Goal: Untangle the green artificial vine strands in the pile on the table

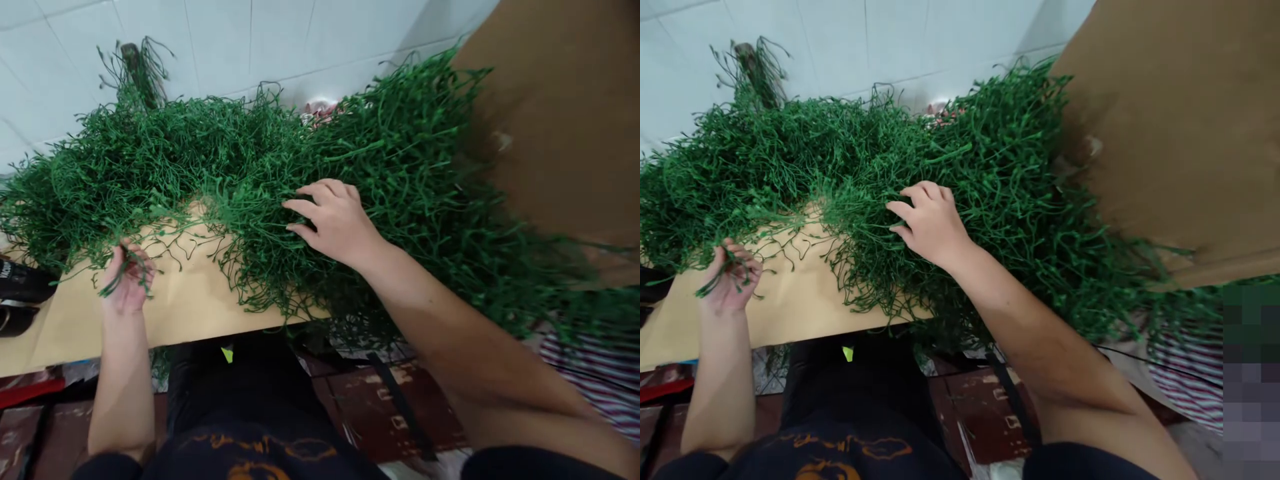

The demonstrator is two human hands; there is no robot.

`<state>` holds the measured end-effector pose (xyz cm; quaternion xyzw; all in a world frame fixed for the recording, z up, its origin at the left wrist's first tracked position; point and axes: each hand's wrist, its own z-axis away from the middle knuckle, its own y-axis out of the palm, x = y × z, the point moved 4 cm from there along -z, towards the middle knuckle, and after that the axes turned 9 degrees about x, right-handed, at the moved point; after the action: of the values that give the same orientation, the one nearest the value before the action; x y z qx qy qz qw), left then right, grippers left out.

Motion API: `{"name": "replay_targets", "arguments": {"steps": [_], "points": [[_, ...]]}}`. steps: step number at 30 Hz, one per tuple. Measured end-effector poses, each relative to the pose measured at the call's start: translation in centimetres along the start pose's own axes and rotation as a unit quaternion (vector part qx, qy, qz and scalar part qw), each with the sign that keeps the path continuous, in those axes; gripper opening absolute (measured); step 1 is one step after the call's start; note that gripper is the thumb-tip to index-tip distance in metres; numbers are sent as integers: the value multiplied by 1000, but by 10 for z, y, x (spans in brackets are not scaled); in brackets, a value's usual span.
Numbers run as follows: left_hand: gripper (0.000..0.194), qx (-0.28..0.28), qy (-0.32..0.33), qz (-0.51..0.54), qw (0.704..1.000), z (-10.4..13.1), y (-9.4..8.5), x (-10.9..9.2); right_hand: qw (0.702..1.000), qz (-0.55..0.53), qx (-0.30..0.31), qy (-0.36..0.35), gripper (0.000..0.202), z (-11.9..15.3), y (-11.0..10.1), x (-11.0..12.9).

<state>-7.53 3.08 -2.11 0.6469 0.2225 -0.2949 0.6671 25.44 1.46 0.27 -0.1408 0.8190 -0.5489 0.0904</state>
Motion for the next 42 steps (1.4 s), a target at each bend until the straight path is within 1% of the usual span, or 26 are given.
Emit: {"name": "replay_targets", "arguments": {"steps": [3,5,7,9,12,13,15,17,19,20,21,23,24,26,27,29,31,34,36,38,40,42], "points": [[14,13,52,19,998,3,-12,-25,1000,-4,13,-4,31,0,8,-9],[13,21,90,16,996,7,-15,-38,1000,2,13,-1,31,0,9,-11],[15,23,107,-8,994,11,-15,-46,1000,18,14,8,31,0,6,-8],[19,6,100,-36,994,14,-13,-44,999,35,13,19,29,-1,-2,2],[24,-37,59,-42,997,14,-6,-31,1000,12,3,10,28,-2,-21,35],[23,-39,43,-38,998,13,-2,-25,1000,-16,-1,-9,29,-4,-26,50],[20,-24,16,-46,999,10,8,-15,993,-97,0,-73,34,-9,-30,83],[15,-2,2,-79,997,8,19,-6,971,-195,5,-136,48,-18,-25,113],[11,11,-6,-126,992,8,29,1,944,-288,-1,-163,67,-29,-14,134],[10,19,-12,-151,988,9,34,5,930,-329,-5,-161,69,-35,-8,140],[9,29,-21,-177,984,10,37,8,918,-365,-6,-155,65,-41,-2,144],[11,50,-38,-220,973,14,42,14,899,-416,3,-138,48,-49,8,146],[13,57,-38,-233,970,15,42,15,894,-430,9,-128,38,-52,10,144],[17,58,-24,-228,972,16,38,15,892,-440,11,-101,25,-54,12,138],[18,52,-15,-214,975,15,34,14,893,-442,9,-86,23,-54,12,133],[17,33,0,-177,984,12,26,11,886,-459,12,-61,24,-51,11,125],[19,14,10,-146,989,9,20,10,873,-486,26,-40,28,-48,12,119],[25,-5,27,-137,990,6,18,11,848,-526,62,-11,34,-45,16,114],[27,-19,40,-156,987,5,19,12,824,-560,85,-1,39,-44,18,113],[28,-26,64,-191,979,4,20,13,798,-595,94,2,45,-45,19,113],[28,-23,95,-233,968,2,20,13,779,-621,91,8,50,-45,21,113],[27,-24,139,-282,949,0,19,12,757,-647,82,29,51,-46,24,111]]}}
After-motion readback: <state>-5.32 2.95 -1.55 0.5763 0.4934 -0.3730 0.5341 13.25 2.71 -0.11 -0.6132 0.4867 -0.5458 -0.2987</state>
